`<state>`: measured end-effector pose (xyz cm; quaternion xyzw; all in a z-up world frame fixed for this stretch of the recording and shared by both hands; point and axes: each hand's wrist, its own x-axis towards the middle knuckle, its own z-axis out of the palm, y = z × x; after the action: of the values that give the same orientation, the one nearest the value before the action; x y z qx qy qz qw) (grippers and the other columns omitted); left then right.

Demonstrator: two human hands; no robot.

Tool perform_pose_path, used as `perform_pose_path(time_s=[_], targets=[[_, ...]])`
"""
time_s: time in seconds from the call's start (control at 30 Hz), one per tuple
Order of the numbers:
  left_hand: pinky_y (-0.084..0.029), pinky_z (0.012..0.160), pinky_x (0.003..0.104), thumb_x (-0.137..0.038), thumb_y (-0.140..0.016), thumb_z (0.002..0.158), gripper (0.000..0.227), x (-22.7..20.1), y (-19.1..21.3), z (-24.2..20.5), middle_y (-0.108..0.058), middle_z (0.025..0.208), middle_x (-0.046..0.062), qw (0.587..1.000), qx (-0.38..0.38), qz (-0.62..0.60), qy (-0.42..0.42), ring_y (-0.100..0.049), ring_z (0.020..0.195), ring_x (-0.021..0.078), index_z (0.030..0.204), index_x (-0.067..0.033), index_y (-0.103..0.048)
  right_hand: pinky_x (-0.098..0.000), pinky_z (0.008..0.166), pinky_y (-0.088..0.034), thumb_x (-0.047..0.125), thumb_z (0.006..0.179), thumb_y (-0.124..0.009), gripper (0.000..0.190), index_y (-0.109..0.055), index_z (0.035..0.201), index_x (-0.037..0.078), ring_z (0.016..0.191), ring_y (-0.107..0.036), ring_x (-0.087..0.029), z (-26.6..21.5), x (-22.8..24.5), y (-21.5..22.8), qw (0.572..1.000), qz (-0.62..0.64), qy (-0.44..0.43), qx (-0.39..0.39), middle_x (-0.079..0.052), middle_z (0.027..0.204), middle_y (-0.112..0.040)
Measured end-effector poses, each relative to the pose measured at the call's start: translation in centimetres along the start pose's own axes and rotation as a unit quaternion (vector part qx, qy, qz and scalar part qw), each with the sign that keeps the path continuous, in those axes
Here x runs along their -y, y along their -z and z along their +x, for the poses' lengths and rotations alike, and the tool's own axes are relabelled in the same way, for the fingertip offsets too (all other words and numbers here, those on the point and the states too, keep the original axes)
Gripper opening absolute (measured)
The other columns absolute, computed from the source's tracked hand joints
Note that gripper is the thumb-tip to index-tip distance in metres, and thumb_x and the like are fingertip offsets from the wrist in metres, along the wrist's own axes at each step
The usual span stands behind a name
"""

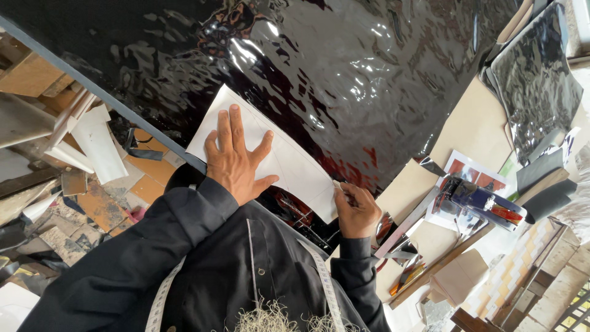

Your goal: The person uses a ruler and chalk to mark a white paper template on a black glossy sheet, then cuts the sheet along the marked lines with scissors. The person repeats the process with a second template, marking and cutting the material.

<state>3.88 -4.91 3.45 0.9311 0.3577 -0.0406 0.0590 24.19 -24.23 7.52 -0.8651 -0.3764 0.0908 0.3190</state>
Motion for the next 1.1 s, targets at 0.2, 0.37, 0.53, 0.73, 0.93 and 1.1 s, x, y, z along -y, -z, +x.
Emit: perform_pose_path(time_s=[0.2, 0.37, 0.53, 0.73, 0.93, 1.1], targets=[[-0.037, 0.098, 0.058, -0.083, -0.049, 0.085, 0.092, 0.0, 0.0, -0.2, -0.010, 0.159, 0.043, 1.000, 0.008, -0.015, -0.010, -0.020, 0.144, 0.0551, 0.162, -0.0335, -0.034, -0.0248, 0.065, -0.054, 0.010, 0.083, -0.082, 0.019, -0.079, 0.100, 0.002, 0.069, -0.066, -0.011, -1.5, -2.2, 1.0, 0.999, -0.045, -0.023, -0.020, -0.007, 0.085, -0.074], [-0.035, 0.100, 0.059, -0.080, -0.053, 0.081, 0.092, -0.1, 0.4, 0.0, -0.010, 0.158, 0.043, 0.999, -0.019, -0.027, 0.004, -0.019, 0.145, 0.0553, 0.159, -0.0328, -0.036, -0.0238, 0.075, -0.058, 0.017, 0.085, -0.082, 0.025, -0.076, 0.106, 0.003, 0.080, -0.072, -0.010, -4.2, -3.6, 5.3, 0.978, 0.057, -0.121, -0.157, -0.006, 0.091, -0.076], [-0.034, 0.102, 0.058, -0.080, -0.054, 0.084, 0.092, -0.1, -0.3, -0.2, -0.009, 0.159, 0.043, 0.999, -0.031, -0.035, -0.009, -0.018, 0.145, 0.0549, 0.160, -0.0301, -0.038, -0.0247, 0.074, -0.055, 0.014, 0.089, -0.079, 0.024, -0.078, 0.110, 0.003, 0.080, -0.070, -0.012, -5.0, -6.2, 6.8, 0.980, -0.009, -0.158, -0.119, -0.008, 0.090, -0.076], [-0.028, 0.106, 0.057, -0.081, -0.056, 0.082, 0.092, 0.0, -1.2, -0.5, -0.005, 0.162, 0.039, 0.997, -0.032, -0.076, 0.000, -0.012, 0.148, 0.0519, 0.158, -0.0313, -0.040, -0.0355, 0.081, -0.056, 0.021, 0.093, -0.077, 0.025, -0.077, 0.112, 0.004, 0.090, -0.071, -0.022, -9.1, -7.5, 8.1, 0.967, -0.189, -0.108, -0.135, -0.012, 0.104, -0.073], [-0.020, 0.111, 0.055, -0.079, -0.061, 0.082, 0.092, -0.1, -2.6, -0.8, -0.002, 0.166, 0.036, 0.991, -0.073, -0.109, 0.009, -0.004, 0.152, 0.0484, 0.159, -0.0317, -0.043, -0.0410, 0.081, -0.057, 0.030, 0.088, -0.077, 0.037, -0.070, 0.113, 0.004, 0.089, -0.072, -0.028, -13.1, -9.2, 9.8, 0.958, -0.227, -0.172, -0.043, -0.015, 0.104, -0.071], [-0.016, 0.112, 0.057, -0.078, -0.064, 0.082, 0.092, -0.2, -3.0, -0.8, -0.001, 0.164, 0.036, 0.989, -0.089, -0.118, 0.006, -0.003, 0.151, 0.0491, 0.158, -0.0288, -0.044, -0.0418, 0.078, -0.056, 0.035, 0.082, -0.084, 0.052, -0.067, 0.122, 0.005, 0.089, -0.072, -0.030, -12.8, -9.9, 9.7, 0.945, -0.258, -0.201, -0.028, -0.016, 0.105, -0.073]])
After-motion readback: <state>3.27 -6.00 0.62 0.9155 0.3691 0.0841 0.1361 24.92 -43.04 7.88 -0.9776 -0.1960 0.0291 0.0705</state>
